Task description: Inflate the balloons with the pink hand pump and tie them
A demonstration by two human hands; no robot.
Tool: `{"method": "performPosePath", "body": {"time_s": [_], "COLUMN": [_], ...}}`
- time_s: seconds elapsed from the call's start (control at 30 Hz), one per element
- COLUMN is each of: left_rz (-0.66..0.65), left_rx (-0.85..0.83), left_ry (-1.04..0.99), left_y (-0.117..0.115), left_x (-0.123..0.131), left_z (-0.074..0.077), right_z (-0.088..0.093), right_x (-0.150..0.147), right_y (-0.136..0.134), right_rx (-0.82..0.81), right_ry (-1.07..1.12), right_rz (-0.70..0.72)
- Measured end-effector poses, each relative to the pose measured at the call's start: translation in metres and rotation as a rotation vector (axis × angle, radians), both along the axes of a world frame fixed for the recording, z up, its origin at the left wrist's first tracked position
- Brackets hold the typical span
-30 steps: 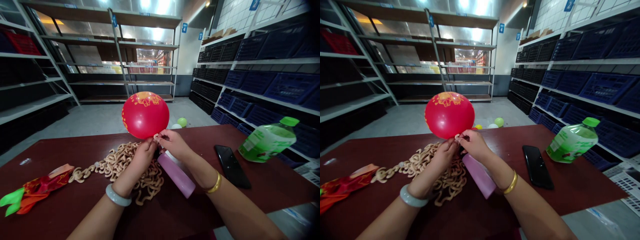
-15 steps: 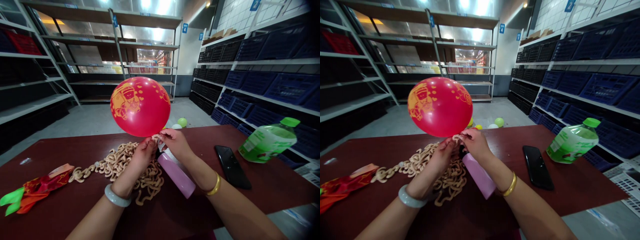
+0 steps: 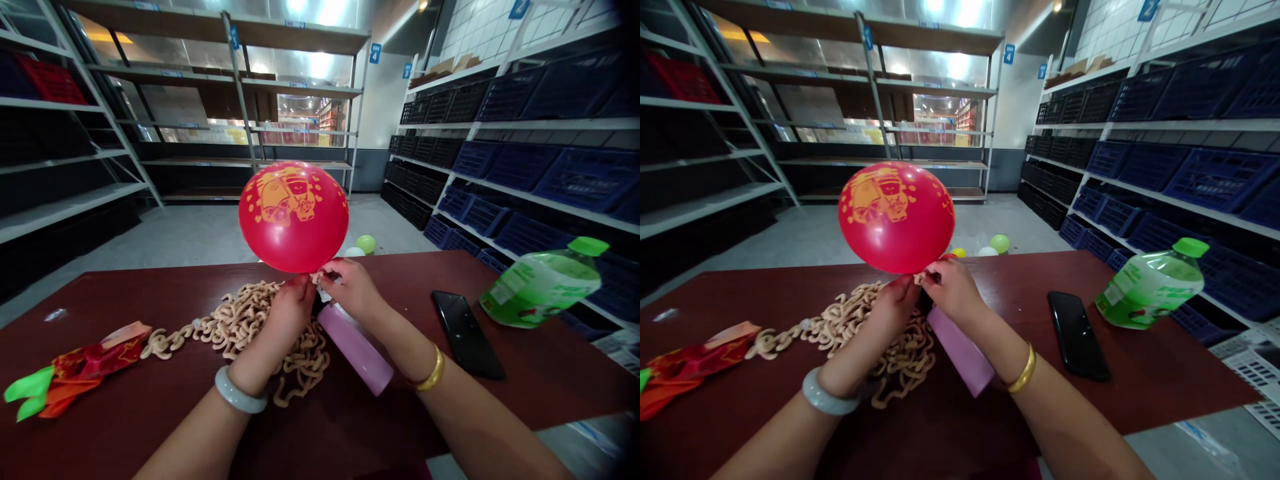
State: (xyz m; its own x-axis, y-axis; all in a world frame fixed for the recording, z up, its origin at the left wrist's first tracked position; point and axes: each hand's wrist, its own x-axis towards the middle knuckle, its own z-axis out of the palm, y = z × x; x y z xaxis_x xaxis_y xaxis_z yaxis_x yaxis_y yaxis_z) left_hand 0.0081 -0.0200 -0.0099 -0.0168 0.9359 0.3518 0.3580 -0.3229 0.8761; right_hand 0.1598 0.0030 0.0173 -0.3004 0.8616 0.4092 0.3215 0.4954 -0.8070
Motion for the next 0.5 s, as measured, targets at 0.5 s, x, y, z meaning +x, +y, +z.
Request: {"method": "performPosePath", "body": {"time_s": [0.5], "left_rz": [-0.395], "left_rx": [-0.425], "left_ry": [-0.535], "left_y": [-0.011], "left_x": [-0.003], "left_z": [0.016], "right_z": [0.001], "right_x": [-0.006], "right_y": [-0.004], "right_rx": [-0.49], "right_ry": [0.352], "right_rz": [0.181]}}
